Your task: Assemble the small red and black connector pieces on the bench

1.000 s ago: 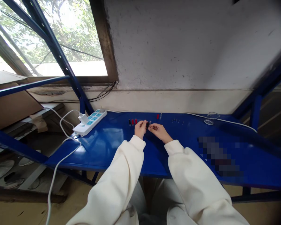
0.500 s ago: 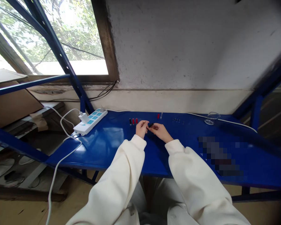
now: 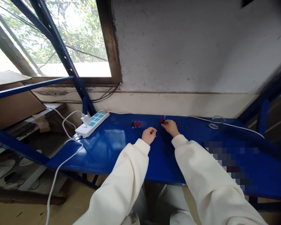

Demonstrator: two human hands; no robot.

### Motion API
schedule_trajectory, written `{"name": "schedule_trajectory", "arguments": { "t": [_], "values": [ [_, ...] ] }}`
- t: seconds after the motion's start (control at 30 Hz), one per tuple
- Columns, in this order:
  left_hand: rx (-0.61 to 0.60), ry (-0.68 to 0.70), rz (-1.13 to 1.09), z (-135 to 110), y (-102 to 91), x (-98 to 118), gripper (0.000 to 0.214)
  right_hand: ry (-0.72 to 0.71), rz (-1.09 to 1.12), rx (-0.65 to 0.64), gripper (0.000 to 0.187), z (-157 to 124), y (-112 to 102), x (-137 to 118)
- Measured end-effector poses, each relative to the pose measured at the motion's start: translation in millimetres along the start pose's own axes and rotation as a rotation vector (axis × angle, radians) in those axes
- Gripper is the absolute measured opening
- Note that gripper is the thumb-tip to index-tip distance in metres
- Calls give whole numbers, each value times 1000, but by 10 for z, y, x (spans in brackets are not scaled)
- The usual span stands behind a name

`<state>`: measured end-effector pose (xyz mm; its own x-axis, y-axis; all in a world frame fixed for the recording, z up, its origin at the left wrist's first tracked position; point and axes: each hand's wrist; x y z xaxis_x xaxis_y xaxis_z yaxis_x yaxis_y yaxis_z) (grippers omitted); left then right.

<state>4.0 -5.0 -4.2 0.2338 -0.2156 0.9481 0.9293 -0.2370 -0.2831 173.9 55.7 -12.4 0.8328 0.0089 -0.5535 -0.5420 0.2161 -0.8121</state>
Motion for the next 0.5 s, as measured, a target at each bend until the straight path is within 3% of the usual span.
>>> {"name": "schedule_trajectory", "arguments": {
  "t": [0.27,0.5],
  "values": [
    [12,45,36,34,20,-74,13,51,-69,-35,11,176,112,-3],
    [-10,24,208,12,9,-55,19,97,-143,-106,12,238,108,-32]
  ]
}}
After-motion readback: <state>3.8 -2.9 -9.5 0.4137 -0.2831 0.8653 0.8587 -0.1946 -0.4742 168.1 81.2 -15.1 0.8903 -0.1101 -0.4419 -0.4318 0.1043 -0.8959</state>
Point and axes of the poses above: each hand's wrist, its own z-axis towards the middle knuckle, its own y-axis out of the palm, x = y × z, and after that the axes turned 7 degrees about -x, right-handed
